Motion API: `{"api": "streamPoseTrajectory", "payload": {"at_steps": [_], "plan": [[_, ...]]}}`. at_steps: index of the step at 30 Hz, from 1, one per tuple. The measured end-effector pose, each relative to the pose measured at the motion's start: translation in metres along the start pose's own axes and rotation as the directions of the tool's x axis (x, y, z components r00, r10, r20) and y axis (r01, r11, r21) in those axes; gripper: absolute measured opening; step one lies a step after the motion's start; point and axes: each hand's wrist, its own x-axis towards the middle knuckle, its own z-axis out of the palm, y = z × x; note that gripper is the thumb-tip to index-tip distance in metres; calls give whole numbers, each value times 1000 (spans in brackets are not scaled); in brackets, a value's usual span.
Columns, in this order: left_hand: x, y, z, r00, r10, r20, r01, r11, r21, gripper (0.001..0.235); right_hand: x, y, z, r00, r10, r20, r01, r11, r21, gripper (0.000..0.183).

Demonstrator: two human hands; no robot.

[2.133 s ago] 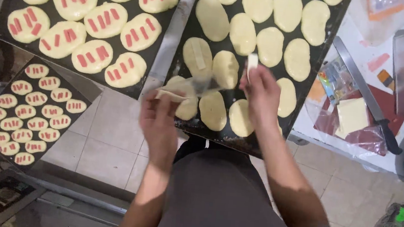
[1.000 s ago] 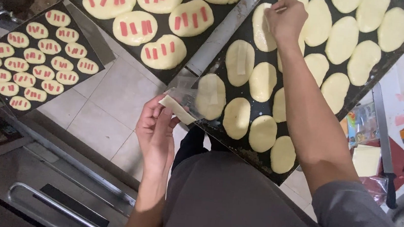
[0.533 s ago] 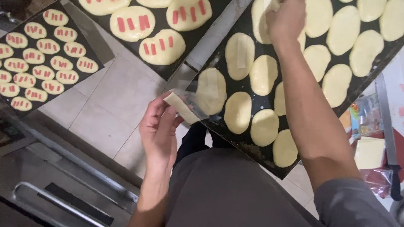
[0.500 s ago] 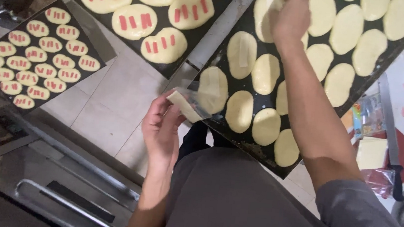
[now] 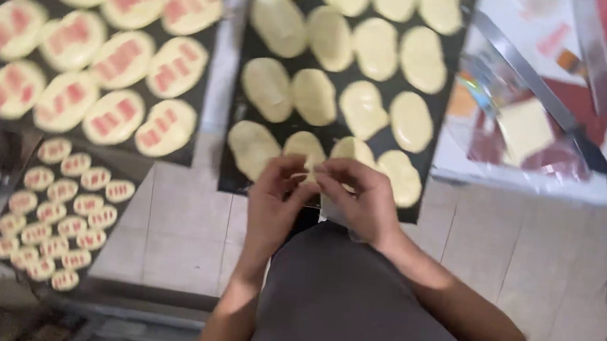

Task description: The person brushes a white liquid onto oval dough pieces on a baking tray using a pastry brush. They then cut slices from a block of cheese and place them on the dough pieces. The person continues to cut and place cheese slices on the remaining dough pieces.

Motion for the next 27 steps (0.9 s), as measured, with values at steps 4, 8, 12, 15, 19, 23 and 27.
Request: {"api": "streamPoseTrajectory", "payload": {"at_steps": [4, 8, 12, 15, 19, 23, 27], "plan": [[-4, -30, 42, 963, -206, 175, 201, 979, 45, 21, -28, 0, -35, 991, -34, -130, 46, 994, 97, 16], [0, -31, 89, 939, -339, 67, 345, 928, -141, 9, -49, 45, -75, 921, -107, -375, 97, 994, -46, 25], [27, -45, 114, 937, -350, -7, 335, 901, -275, 5, -46, 52, -167, 818, -237, -525, 147, 967, -207, 12], [38, -29, 130, 957, -290, 24, 291, 947, -139, 30, -12, 86, -286, 688, -426, -588, 75, 847, -527, 17], [33, -55, 148, 973, -220, 62, 220, 975, 14, 18, 50, 139, -410, 592, -688, -419, -160, 410, -898, 25], [24, -59, 173, 989, -125, -77, 123, 992, -30, 17, 48, 146, -301, 854, -450, -260, 185, 730, -658, 17], [25, -63, 155, 971, -118, -210, 98, 990, -101, 16, 39, 45, -143, 954, 6, 300, -74, 974, 213, 50]]}}
